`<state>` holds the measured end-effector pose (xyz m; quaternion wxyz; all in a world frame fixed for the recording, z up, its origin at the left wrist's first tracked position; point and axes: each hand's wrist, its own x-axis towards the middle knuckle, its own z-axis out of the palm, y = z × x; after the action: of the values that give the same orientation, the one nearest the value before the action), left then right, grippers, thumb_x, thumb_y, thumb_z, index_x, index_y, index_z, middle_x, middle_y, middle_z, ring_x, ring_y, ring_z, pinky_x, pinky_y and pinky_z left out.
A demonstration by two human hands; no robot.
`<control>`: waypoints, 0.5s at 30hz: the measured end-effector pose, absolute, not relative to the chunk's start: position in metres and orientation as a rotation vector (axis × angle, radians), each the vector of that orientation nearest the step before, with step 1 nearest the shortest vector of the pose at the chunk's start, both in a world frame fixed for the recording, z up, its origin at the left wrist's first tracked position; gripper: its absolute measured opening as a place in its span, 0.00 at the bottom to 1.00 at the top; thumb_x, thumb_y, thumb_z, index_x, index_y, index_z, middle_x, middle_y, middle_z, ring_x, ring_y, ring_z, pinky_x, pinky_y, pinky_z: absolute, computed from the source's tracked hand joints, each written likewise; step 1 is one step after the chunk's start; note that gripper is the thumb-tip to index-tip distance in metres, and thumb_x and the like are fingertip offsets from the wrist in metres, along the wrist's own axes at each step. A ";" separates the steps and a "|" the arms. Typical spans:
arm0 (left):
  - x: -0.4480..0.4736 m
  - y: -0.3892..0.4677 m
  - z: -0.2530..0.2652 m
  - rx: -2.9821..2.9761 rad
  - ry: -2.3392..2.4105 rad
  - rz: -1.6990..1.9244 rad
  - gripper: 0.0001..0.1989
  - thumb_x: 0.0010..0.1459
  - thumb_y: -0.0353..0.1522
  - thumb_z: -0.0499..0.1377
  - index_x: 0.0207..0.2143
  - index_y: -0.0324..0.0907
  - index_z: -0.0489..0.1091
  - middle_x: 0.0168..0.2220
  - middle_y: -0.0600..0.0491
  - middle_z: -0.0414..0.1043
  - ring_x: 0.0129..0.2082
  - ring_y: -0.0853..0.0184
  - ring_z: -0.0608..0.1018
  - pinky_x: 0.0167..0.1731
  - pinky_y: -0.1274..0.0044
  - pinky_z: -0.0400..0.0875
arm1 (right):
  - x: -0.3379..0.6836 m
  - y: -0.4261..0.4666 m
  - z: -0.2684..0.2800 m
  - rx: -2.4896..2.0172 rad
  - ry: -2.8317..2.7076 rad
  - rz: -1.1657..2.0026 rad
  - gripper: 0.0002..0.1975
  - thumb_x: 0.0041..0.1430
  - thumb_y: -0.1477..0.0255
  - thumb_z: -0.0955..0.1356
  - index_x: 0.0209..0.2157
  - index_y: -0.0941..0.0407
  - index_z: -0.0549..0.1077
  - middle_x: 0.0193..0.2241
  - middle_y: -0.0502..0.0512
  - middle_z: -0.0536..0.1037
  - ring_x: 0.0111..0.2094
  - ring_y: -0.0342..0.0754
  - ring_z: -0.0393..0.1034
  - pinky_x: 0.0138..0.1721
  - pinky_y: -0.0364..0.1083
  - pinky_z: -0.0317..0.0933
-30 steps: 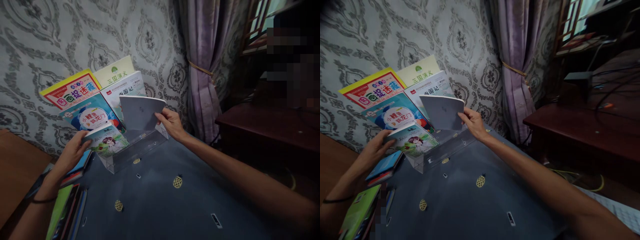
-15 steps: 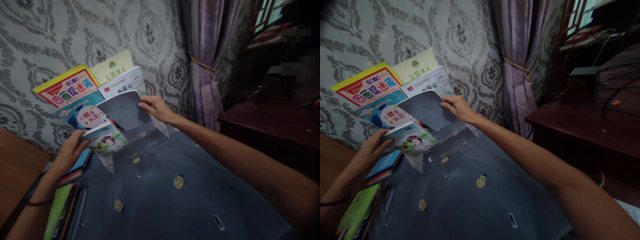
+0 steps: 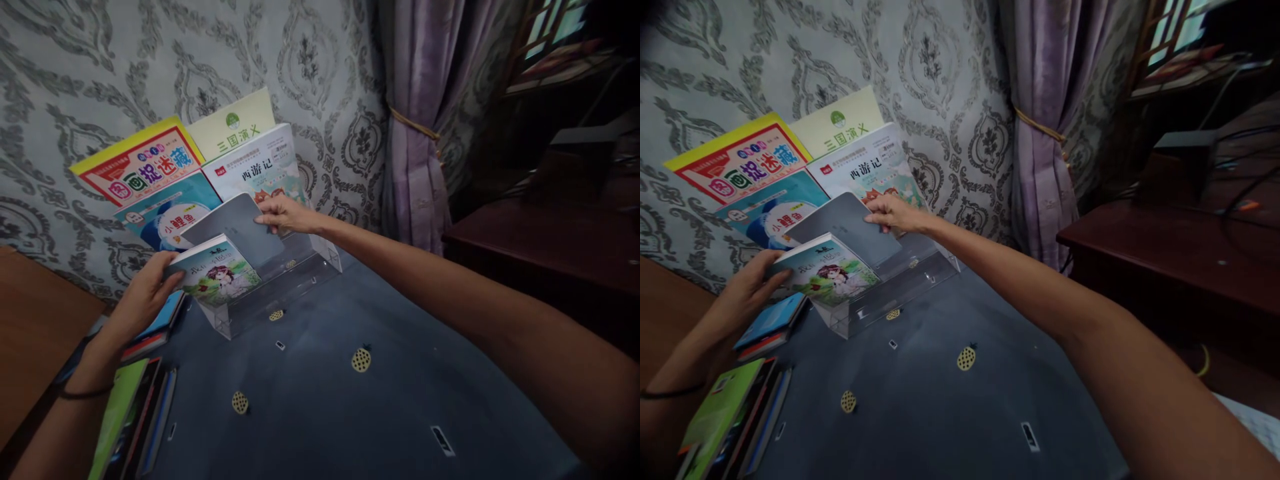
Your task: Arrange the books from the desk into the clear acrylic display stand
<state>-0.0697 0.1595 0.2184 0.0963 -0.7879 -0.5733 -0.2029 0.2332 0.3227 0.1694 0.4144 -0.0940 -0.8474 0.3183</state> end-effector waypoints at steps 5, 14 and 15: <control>-0.073 0.163 0.214 -2.316 -1.584 -0.658 0.15 0.63 0.43 0.49 0.44 0.43 0.64 0.40 0.49 0.69 0.40 0.59 0.73 0.44 0.68 0.69 | 0.213 0.327 0.149 -0.213 -2.142 0.932 0.17 0.64 0.59 0.68 0.27 0.56 0.66 0.22 0.44 0.66 0.24 0.38 0.66 0.27 0.38 0.61; -0.081 0.174 0.176 -2.155 -1.723 -1.365 0.30 0.57 0.41 0.61 0.59 0.45 0.57 0.48 0.49 0.67 0.39 0.64 0.76 0.42 0.70 0.74 | 0.177 0.316 0.121 -0.175 -2.085 1.030 0.23 0.61 0.49 0.65 0.30 0.57 0.67 0.26 0.48 0.68 0.26 0.42 0.68 0.31 0.43 0.63; -0.082 0.177 0.169 -2.170 -1.730 -1.498 0.30 0.56 0.41 0.62 0.58 0.45 0.57 0.48 0.50 0.68 0.40 0.64 0.76 0.42 0.71 0.74 | 0.173 0.315 0.119 -0.186 -2.079 1.021 0.23 0.62 0.50 0.65 0.30 0.57 0.68 0.26 0.48 0.68 0.26 0.43 0.68 0.31 0.43 0.62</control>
<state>-0.0821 0.1767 0.1691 -0.0060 -0.6881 -0.5485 -0.4749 0.1730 0.3146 0.1188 0.3976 -0.0735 -0.8210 0.4030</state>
